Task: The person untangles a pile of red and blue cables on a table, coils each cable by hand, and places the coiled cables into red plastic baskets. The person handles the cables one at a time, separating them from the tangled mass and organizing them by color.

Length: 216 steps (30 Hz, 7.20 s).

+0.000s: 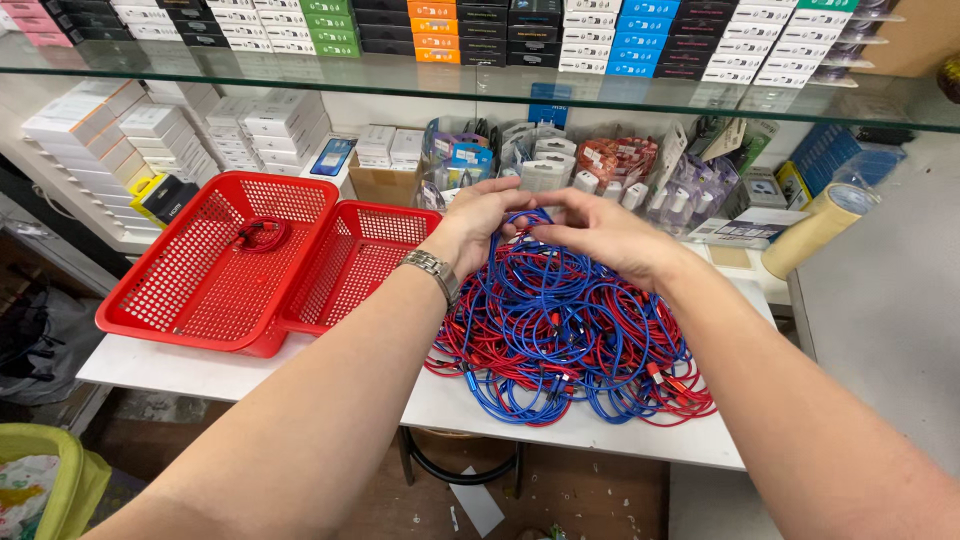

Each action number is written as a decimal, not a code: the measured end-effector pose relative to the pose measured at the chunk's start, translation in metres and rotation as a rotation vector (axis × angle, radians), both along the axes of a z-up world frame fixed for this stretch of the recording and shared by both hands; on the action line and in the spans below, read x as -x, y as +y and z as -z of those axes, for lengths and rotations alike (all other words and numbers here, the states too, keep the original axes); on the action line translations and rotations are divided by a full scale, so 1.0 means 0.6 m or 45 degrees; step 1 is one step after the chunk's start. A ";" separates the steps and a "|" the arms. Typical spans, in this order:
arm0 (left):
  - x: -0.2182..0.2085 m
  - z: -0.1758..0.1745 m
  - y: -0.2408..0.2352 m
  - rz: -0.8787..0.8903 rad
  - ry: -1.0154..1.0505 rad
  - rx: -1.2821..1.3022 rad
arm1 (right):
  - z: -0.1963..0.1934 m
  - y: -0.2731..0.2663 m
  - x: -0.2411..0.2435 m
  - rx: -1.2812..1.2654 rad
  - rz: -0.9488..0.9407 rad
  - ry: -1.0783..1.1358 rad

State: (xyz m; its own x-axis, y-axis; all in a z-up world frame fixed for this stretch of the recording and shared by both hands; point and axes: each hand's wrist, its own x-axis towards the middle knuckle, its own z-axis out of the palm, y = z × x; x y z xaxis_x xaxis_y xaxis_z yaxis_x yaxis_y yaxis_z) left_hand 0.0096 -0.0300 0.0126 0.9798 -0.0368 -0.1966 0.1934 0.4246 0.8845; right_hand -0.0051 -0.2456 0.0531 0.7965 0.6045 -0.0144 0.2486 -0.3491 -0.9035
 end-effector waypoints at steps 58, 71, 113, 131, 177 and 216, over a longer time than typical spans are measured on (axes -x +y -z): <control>0.055 -0.071 0.078 -0.111 -0.006 -0.524 | -0.019 -0.159 -0.021 -0.101 0.172 0.708; 0.034 -0.065 0.045 -0.181 -0.172 -0.514 | 0.097 -0.291 -0.028 1.548 0.069 0.821; 0.018 0.021 0.142 -0.448 0.136 0.222 | -0.009 -0.288 -0.110 0.560 0.548 0.420; 0.071 -0.060 0.076 0.392 -0.068 0.216 | -0.014 -0.093 -0.039 -0.260 0.051 0.555; 0.080 -0.094 -0.038 0.937 -0.203 -0.096 | -0.126 -0.179 -0.066 -0.053 0.170 0.468; -0.026 -0.052 -0.072 0.207 -0.486 -1.059 | -0.062 -0.101 0.056 -0.139 0.019 0.717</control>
State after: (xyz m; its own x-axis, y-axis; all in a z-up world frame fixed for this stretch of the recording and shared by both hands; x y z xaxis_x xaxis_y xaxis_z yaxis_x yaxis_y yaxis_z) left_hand 0.0253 -0.0729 0.0435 0.9788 -0.1711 0.1131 -0.1716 -0.3815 0.9083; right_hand -0.0384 -0.3061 0.0906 0.6926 0.6152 -0.3766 -0.2854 -0.2457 -0.9264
